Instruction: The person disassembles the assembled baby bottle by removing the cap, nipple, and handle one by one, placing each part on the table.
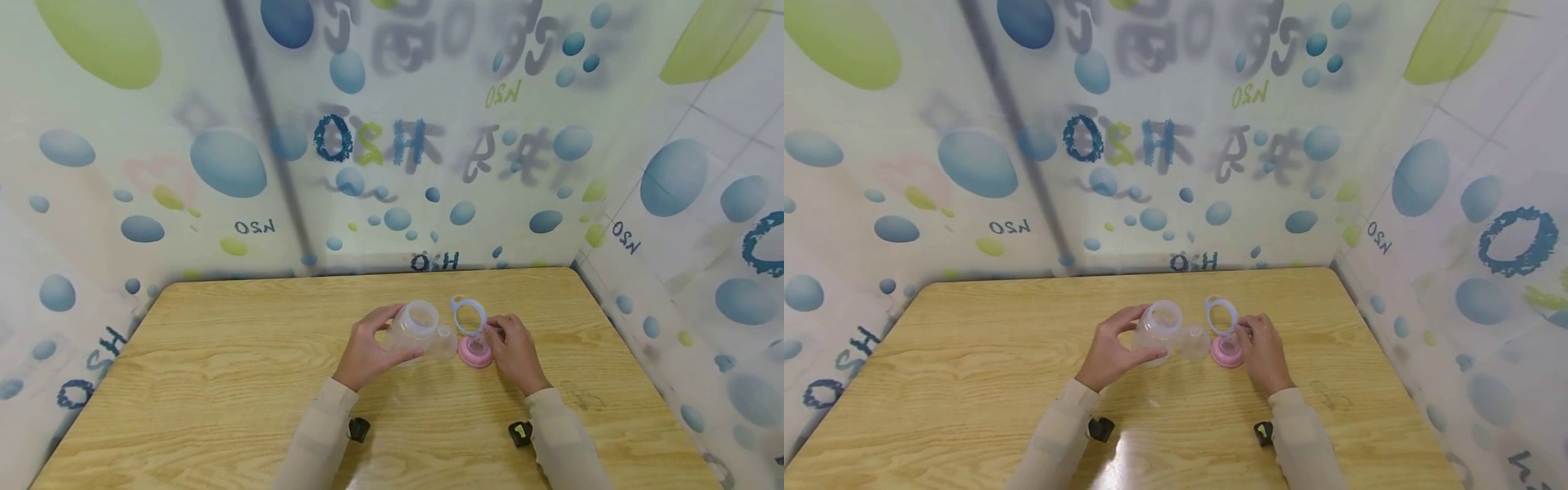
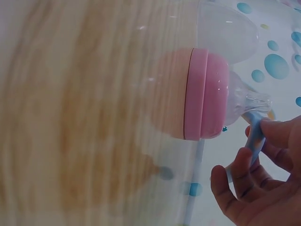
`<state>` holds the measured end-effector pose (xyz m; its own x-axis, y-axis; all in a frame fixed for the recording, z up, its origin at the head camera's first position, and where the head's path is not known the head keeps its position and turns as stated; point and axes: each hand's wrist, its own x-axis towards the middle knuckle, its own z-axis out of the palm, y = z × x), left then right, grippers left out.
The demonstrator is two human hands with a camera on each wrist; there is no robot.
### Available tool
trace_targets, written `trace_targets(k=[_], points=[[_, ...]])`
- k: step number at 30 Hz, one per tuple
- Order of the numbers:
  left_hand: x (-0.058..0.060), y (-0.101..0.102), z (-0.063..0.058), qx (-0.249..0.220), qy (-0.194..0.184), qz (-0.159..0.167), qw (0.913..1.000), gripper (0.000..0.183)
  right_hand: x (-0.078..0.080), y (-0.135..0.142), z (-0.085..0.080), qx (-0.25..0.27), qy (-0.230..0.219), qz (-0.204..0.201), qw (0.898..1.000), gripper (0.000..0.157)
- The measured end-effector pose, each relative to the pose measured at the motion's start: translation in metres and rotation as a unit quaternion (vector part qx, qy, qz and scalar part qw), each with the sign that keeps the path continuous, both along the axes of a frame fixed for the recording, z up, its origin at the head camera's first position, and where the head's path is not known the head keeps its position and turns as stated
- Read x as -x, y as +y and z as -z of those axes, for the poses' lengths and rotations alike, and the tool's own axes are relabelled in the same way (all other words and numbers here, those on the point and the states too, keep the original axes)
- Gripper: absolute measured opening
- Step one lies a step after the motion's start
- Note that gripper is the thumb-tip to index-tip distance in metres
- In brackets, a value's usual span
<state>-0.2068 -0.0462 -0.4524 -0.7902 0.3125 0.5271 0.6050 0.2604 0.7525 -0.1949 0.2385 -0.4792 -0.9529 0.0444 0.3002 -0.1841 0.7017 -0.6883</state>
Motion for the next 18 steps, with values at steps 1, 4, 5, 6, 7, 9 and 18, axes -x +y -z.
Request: trace_targets(k=[1, 4, 5, 6, 7, 9, 18], points=[[0.0, -0.0002, 0.0, -0.001, -0.001, 0.0, 1.0, 0.071, 0.0001, -0.0001, 0.0, -0.001, -0.002, 0.001, 1.0, 0.018], [0.0002, -0.0008, 0.0005, -0.002, 0.0, 0.001, 1.0, 0.07, 0.0007, -0.0002, 0.0003, -0.003, -0.003, 0.005, 1.0, 0.017], [0.0001, -0.0011, 0.0006, -0.002, -0.001, 0.001, 1.0, 0.07, 0.0008, -0.0003, 0.0004, -0.004, -0.003, 0.007, 1.0, 0.017], [0.0001, -0.0014, 0.0006, -0.003, -0.001, 0.0, 1.0, 0.07, 0.0009, -0.0004, 0.0004, -0.005, -0.004, 0.008, 1.0, 0.017], [0.0, -0.0017, 0.0004, -0.003, -0.001, 0.0, 1.0, 0.07, 0.0011, -0.0005, 0.0004, -0.005, -0.004, 0.01, 1.0, 0.018], [-0.0004, -0.0023, -0.0001, -0.003, -0.001, -0.002, 1.0, 0.07, 0.0017, -0.0003, 0.0005, -0.006, -0.006, 0.015, 1.0, 0.018], [-0.0007, -0.0044, -0.001, -0.003, -0.003, -0.006, 1.0, 0.068, 0.0043, 0.0028, 0.0014, -0.005, -0.024, 0.025, 0.999, 0.02]])
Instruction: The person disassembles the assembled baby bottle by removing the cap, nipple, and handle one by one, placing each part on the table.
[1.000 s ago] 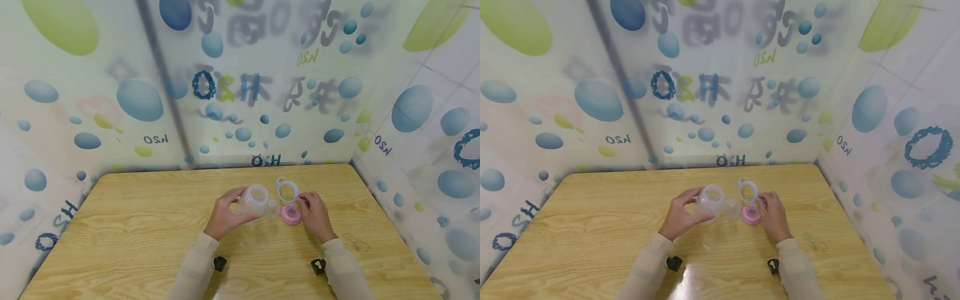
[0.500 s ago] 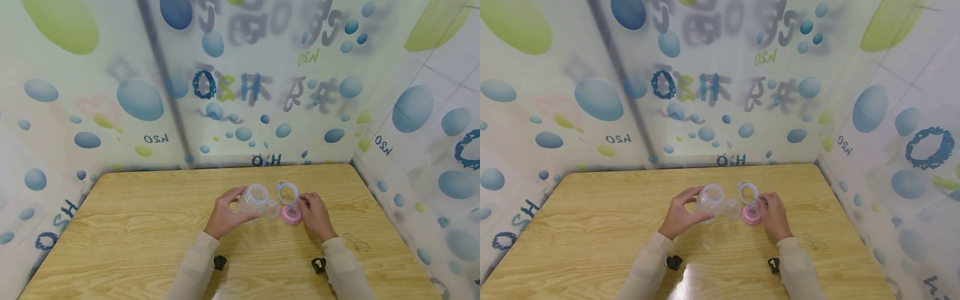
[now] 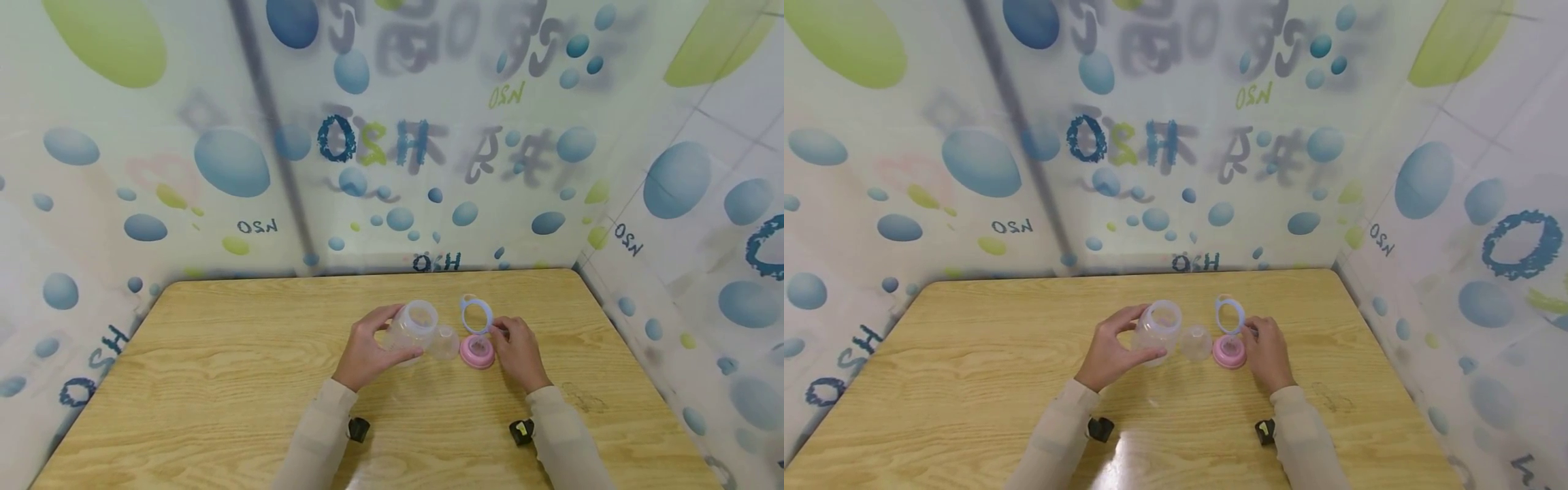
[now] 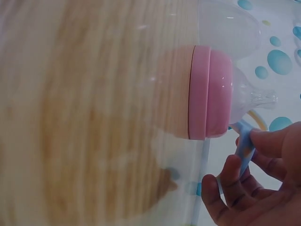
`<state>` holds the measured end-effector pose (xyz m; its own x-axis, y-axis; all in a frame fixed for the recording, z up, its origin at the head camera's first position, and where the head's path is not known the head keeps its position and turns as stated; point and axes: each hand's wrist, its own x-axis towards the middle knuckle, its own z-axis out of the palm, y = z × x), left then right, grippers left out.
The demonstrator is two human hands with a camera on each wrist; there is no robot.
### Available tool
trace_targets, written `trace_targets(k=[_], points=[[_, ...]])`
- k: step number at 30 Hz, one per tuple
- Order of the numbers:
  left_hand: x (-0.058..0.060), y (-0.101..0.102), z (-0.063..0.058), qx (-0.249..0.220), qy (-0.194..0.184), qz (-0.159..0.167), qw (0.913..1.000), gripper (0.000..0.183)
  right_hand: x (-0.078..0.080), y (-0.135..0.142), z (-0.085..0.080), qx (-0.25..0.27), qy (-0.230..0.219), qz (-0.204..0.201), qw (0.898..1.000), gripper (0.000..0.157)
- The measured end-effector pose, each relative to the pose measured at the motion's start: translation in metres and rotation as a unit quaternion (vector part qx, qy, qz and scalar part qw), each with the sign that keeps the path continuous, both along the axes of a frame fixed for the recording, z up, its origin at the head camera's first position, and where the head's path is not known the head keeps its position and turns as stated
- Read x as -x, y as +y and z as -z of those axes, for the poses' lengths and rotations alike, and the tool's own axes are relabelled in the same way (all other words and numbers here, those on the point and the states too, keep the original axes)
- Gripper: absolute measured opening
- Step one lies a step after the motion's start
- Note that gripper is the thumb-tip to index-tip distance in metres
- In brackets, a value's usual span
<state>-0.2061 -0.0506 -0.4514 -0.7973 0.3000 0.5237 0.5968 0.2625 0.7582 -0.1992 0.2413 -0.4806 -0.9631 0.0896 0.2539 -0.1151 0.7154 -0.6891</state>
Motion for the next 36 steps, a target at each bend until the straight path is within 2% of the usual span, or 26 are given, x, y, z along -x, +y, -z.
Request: trace_targets(k=[14, 23, 30, 33, 36], points=[[-0.001, 0.0, 0.001, 0.001, -0.006, -0.003, 1.0, 0.069, -0.003, 0.001, 0.0, 0.006, -0.044, 0.002, 0.999, 0.023], [-0.002, 0.0, 0.0, 0.0, -0.012, 0.004, 0.9999, 0.069, -0.003, 0.001, 0.0, 0.007, -0.052, 0.006, 0.999, 0.023], [-0.002, 0.001, 0.002, -0.004, -0.023, 0.009, 0.9997, 0.068, -0.002, 0.0, -0.002, 0.008, -0.073, 0.025, 0.997, 0.043], [-0.003, 0.002, 0.002, -0.012, -0.034, 0.015, 0.9992, 0.068, -0.005, -0.005, -0.006, 0.003, -0.053, 0.043, 0.998, 0.048], [-0.004, 0.003, 0.002, -0.019, -0.041, 0.019, 0.9988, 0.068, -0.009, -0.016, -0.012, 0.014, -0.003, 0.042, 0.999, 0.046]])
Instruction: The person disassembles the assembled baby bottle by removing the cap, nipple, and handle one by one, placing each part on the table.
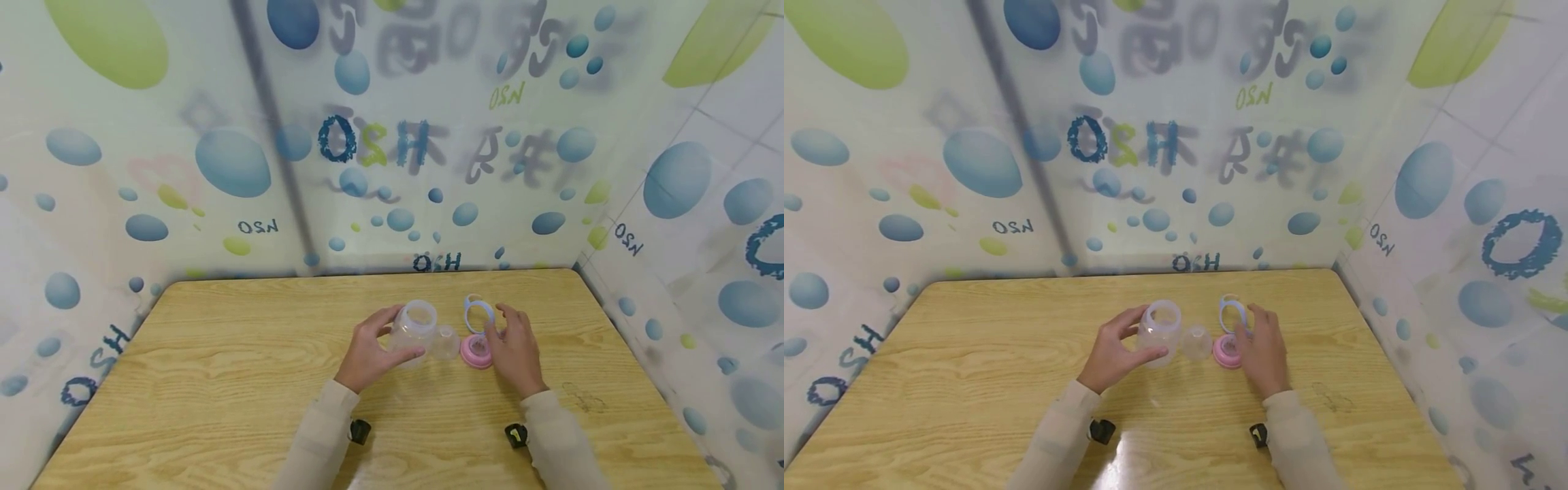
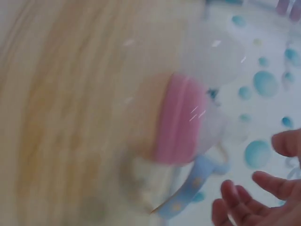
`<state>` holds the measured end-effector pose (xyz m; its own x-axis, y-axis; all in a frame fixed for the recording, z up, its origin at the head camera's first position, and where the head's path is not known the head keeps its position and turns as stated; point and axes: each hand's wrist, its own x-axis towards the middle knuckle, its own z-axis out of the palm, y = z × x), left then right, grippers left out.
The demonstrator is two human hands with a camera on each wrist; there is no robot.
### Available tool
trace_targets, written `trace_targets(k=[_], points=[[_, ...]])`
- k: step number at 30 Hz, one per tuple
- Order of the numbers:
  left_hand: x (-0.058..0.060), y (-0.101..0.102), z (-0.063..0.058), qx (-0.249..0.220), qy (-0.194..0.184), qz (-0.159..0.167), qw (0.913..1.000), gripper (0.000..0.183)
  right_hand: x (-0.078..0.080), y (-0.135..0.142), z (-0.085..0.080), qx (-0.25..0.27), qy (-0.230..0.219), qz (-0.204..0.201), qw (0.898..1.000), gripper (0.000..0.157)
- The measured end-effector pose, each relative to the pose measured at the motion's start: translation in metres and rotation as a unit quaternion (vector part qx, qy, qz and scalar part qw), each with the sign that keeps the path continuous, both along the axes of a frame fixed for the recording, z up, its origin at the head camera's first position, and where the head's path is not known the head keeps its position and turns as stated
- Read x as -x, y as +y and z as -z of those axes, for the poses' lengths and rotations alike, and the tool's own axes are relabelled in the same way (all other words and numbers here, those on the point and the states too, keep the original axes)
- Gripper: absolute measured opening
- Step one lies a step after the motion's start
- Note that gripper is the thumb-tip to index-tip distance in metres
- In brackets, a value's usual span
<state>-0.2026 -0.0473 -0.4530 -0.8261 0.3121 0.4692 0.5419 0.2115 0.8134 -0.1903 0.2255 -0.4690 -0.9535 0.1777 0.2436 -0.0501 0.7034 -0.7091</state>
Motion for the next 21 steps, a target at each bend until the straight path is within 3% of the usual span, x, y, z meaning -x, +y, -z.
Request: trace_targets(k=[2, 5, 11, 15, 21], points=[[0.0, 0.001, 0.0, -0.003, -0.001, 0.001, 1.0, 0.068, -0.003, -0.008, -0.005, 0.016, 0.04, -0.022, 0.999, 0.042], [0.001, 0.002, 0.0, -0.003, -0.007, 0.006, 1.0, 0.068, -0.007, -0.021, -0.014, 0.057, 0.071, -0.091, 0.992, 0.04], [0.003, 0.003, 0.003, 0.012, -0.02, 0.018, 0.9996, 0.069, -0.016, -0.044, -0.019, 0.096, 0.044, -0.244, 0.964, 0.048], [0.003, 0.003, 0.004, 0.024, -0.022, 0.019, 0.9993, 0.07, -0.018, -0.051, -0.015, 0.098, 0.054, -0.277, 0.954, 0.05], [0.004, 0.004, 0.006, 0.023, -0.028, 0.019, 0.9992, 0.07, -0.017, -0.056, -0.014, 0.124, 0.061, -0.293, 0.946, 0.05]])
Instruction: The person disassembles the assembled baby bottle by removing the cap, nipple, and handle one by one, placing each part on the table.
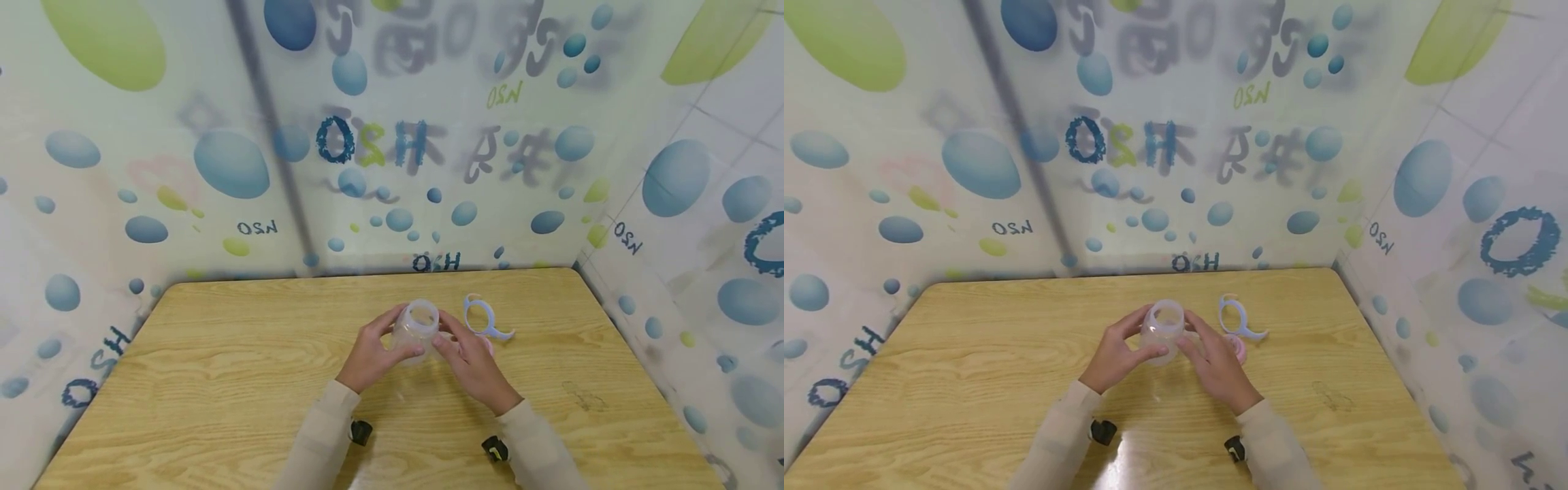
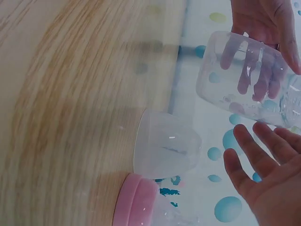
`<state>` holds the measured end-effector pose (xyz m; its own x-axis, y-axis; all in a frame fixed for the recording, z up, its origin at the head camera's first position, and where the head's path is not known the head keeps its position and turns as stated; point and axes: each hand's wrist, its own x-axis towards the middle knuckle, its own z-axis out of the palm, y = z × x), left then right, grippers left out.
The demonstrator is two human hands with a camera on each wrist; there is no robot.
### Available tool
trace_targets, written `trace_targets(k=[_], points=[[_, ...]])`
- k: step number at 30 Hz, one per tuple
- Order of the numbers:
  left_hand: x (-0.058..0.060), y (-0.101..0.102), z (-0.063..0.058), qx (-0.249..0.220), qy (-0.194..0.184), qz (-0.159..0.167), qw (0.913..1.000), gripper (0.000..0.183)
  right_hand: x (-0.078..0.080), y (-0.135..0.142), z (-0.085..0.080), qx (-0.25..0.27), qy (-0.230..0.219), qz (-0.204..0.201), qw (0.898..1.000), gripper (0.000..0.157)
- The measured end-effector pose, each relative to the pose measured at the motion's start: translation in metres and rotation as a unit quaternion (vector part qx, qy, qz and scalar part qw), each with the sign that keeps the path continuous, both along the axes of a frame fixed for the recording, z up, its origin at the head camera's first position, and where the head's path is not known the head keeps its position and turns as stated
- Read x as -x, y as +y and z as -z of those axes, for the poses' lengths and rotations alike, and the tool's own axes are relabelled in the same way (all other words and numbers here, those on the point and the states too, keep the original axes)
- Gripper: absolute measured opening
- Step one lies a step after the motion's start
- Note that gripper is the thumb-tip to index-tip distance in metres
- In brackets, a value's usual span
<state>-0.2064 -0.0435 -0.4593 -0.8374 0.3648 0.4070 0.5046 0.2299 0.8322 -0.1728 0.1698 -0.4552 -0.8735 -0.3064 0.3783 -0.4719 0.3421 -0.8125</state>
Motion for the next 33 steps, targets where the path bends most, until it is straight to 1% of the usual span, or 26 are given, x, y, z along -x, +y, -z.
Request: trace_targets(k=[4, 8, 16, 25, 33], points=[[0.001, -0.001, 0.001, 0.006, -0.007, 0.0, 1.0, 0.071, -0.001, -0.003, -0.002, 0.0, -0.004, 0.0, 1.0, 0.049], [0.001, -0.003, 0.0, 0.02, -0.016, 0.001, 0.9997, 0.071, -0.003, -0.005, -0.002, -0.013, -0.003, 0.004, 1.0, 0.049], [0.004, -0.008, 0.003, 0.061, -0.018, 0.007, 0.998, 0.067, -0.003, -0.007, 0.004, -0.056, 0.005, 0.035, 0.998, 0.051], [0.005, -0.011, 0.008, 0.076, -0.03, 0.004, 0.9966, 0.07, -0.003, -0.01, 0.006, -0.081, -0.01, 0.036, 0.996, 0.051], [0.007, -0.014, 0.011, 0.091, -0.033, 0.005, 0.9953, 0.072, -0.002, -0.013, 0.006, -0.101, -0.009, 0.044, 0.994, 0.05]])
